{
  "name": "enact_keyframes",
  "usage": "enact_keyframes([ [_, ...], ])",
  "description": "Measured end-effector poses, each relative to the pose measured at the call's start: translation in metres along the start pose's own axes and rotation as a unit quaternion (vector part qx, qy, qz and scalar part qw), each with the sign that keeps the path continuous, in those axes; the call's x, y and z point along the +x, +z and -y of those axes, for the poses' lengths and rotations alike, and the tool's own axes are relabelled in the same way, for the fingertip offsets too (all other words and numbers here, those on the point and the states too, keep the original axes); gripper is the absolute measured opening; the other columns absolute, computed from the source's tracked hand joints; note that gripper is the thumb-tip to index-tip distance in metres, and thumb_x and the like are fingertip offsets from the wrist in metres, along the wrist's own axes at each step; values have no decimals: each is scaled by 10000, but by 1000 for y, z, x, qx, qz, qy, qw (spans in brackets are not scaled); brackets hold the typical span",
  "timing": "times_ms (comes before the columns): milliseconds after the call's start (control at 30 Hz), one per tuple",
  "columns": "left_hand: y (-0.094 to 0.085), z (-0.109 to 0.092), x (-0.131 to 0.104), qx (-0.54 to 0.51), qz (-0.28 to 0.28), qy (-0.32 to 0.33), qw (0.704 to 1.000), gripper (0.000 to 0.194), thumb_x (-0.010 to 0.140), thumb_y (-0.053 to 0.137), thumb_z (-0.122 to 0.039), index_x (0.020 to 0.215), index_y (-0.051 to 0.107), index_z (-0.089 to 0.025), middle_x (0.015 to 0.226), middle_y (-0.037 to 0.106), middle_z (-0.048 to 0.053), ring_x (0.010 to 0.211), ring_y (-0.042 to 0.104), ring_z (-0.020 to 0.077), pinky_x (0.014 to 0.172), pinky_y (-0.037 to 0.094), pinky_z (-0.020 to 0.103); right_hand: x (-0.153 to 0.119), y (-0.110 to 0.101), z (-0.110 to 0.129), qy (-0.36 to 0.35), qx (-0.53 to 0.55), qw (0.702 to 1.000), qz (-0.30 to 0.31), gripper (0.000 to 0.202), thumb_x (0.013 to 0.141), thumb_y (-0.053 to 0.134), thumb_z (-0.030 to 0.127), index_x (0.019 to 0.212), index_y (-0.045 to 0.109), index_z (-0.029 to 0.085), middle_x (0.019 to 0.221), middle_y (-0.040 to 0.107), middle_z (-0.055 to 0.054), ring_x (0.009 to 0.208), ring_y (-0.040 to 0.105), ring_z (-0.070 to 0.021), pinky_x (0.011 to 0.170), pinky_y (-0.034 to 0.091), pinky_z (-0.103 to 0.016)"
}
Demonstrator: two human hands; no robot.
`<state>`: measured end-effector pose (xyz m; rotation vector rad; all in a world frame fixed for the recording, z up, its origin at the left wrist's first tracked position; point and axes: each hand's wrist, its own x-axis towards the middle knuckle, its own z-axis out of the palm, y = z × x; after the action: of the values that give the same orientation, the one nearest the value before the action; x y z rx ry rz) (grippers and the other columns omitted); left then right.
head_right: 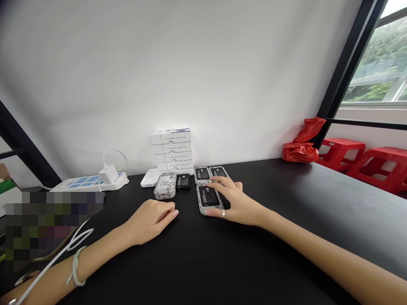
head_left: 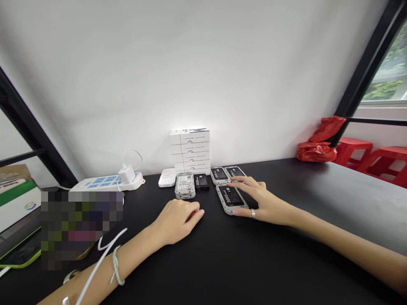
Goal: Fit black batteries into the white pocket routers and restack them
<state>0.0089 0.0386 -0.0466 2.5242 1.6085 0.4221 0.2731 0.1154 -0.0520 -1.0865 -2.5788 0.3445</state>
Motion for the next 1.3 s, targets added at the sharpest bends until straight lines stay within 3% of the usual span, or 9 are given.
enact_keyframes([
  [133, 1, 3, 1, 1, -5, 14, 1000, 361, 934, 334, -349, 638, 367, -146, 549, 447, -23, 489, 349, 94, 531, 207, 255, 24, -7, 19, -64, 10, 997, -35, 658, 778, 497, 667, 1305, 415, 282, 1401, 337, -71, 1303, 272, -285, 1055, 211, -503],
  [300, 1, 3, 0, -22, -13, 4, 1000, 370, 932, 339, -354, 631, 401, -148, 549, 457, -20, 489, 369, 95, 533, 211, 253, 80, 0, 49, -149, 34, 988, 29, 797, 746, 519, 686, 1363, 326, 221, 1381, 358, -90, 1276, 284, -276, 1065, 225, -480],
  [400, 1, 3, -1, -20, -10, -4, 1000, 386, 927, 348, -367, 612, 380, -145, 530, 437, -24, 483, 362, 95, 532, 215, 253, 109, 9, 60, -138, 42, 986, 89, 898, 719, 531, 700, 1409, 255, 196, 1406, 310, -115, 1283, 252, -332, 1035, 263, -508],
  [533, 1, 3, -1, -26, -5, -9, 1000, 380, 915, 372, -375, 612, 375, -146, 527, 438, -31, 489, 366, 94, 534, 229, 249, 124, 15, 66, -107, 29, 989, 103, 906, 675, 594, 666, 1382, 303, 180, 1336, 358, -127, 1197, 333, -360, 972, 337, -508],
  [667, 1, 3, -1, -30, 1, -10, 1000, 385, 916, 368, -389, 617, 383, -148, 531, 441, -31, 494, 380, 94, 539, 237, 249, 125, 11, 67, -89, 26, 989, 118, 1047, 582, 693, 621, 1416, 236, 184, 1349, 320, -149, 1230, 296, -368, 988, 311, -520],
  [833, 1, 2, 1, -34, 3, -11, 999, 396, 906, 387, -394, 600, 378, -143, 527, 435, -34, 486, 373, 82, 535, 249, 245, 118, 8, 60, -83, 44, 992, 86, 956, 550, 734, 568, 1326, 340, 174, 1295, 397, -141, 1210, 348, -321, 1038, 211, -530],
  [1000, 1, 2, 0, -16, 3, -11, 1000, 467, 867, 444, -481, 563, 368, -134, 502, 410, -34, 471, 340, 69, 511, 248, 237, 87, 2, 45, -70, 90, 993, 20, 1001, 513, 740, 601, 1338, 314, 228, 1309, 369, -116, 1176, 368, -336, 984, 293, -520],
  [1100, 1, 3, -2, -10, -7, -7, 1000, 528, 864, 424, -537, 536, 362, -128, 477, 394, -28, 462, 329, 66, 507, 250, 235, 63, -2, 36, -74, 94, 993, -8, 944, 517, 733, 619, 1296, 360, 238, 1290, 388, -91, 1142, 395, -300, 1004, 281, -507],
  [1300, 0, 3, -2, -27, -20, -23, 999, 545, 833, 451, -589, 542, 386, -133, 491, 424, -20, 475, 362, 70, 503, 264, 222, 38, 0, 30, -95, 101, 990, 18, 928, 513, 749, 596, 1290, 366, 262, 1290, 399, -58, 1139, 395, -271, 1013, 290, -462],
])
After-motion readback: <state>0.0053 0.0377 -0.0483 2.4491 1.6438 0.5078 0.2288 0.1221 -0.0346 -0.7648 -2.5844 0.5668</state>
